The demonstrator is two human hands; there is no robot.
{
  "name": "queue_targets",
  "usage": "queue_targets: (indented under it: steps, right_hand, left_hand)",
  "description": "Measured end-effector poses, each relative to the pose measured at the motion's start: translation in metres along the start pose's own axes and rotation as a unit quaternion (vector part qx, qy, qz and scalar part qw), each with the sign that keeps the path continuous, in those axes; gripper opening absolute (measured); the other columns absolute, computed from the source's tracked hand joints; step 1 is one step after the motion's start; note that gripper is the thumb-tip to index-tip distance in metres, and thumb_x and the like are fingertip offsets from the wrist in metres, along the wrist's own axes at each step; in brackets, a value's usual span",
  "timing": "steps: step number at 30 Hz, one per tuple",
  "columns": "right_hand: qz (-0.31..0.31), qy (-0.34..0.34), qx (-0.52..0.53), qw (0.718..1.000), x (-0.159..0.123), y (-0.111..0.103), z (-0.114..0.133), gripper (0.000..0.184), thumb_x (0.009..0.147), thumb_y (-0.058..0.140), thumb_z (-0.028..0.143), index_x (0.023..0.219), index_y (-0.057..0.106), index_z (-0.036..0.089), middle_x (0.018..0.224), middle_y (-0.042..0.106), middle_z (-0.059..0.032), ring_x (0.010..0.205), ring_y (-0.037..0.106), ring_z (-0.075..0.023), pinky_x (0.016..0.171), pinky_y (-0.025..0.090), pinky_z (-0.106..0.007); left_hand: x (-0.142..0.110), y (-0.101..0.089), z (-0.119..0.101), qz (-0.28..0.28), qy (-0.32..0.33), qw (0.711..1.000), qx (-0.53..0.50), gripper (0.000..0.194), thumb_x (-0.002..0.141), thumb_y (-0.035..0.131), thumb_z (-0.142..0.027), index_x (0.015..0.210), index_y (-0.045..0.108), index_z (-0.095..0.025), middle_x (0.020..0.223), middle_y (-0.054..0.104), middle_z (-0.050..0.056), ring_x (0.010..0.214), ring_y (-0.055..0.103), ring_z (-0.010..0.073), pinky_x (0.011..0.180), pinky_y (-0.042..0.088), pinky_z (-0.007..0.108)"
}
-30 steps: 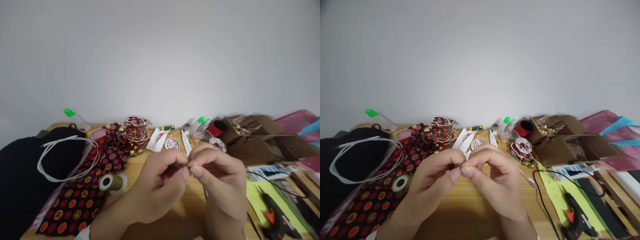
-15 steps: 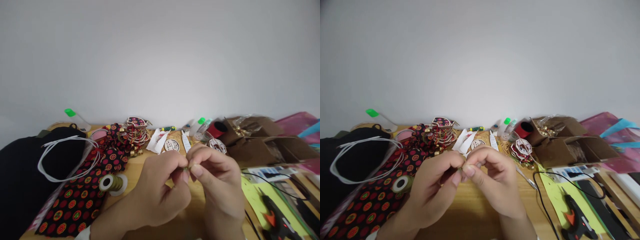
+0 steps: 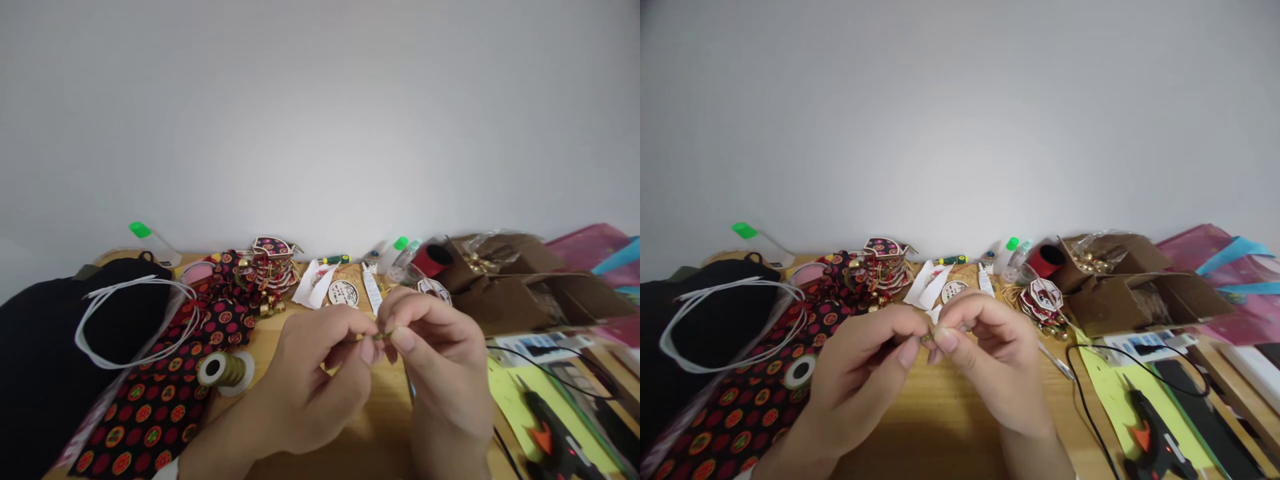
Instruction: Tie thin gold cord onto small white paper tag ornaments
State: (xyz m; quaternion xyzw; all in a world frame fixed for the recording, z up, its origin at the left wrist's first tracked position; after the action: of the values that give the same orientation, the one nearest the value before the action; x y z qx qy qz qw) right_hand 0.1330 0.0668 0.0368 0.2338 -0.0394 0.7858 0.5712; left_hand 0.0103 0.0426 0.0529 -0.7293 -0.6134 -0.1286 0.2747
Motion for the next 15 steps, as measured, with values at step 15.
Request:
queue_targets:
  steps: [15]
  right_hand:
    - [-0.010, -0.035, -0.085, 0.996, 0.0006, -0.0032, 0.0080, 0.021, 0.083, 0.071, 0.015, 0.100, 0.072, 0.028, 0.082, 0.066, -0.0015, 0.071, 0.058, -0.0145, 0.060, 0.049, -0.026]
  left_hand:
    - [-0.0021, -0.0014, 0.0021, 0.002, -0.008, 0.999, 0.031, 0.015, 0.092, 0.050, -0.011, 0.092, 0.060, -0.022, 0.072, 0.062, -0.004, 0.058, 0.051, 0.0079, 0.056, 0.036, 0.019]
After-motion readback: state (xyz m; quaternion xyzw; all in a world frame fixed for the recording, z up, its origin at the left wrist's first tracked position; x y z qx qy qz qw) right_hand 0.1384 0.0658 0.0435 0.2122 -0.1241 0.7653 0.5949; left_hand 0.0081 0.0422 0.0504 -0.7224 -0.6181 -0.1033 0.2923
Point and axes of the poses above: each hand's wrist, its own x-axis towards the middle knuckle, its own y-axis out of the palm, z = x × y, the point moved 7 cm from there along x, towards the middle knuckle
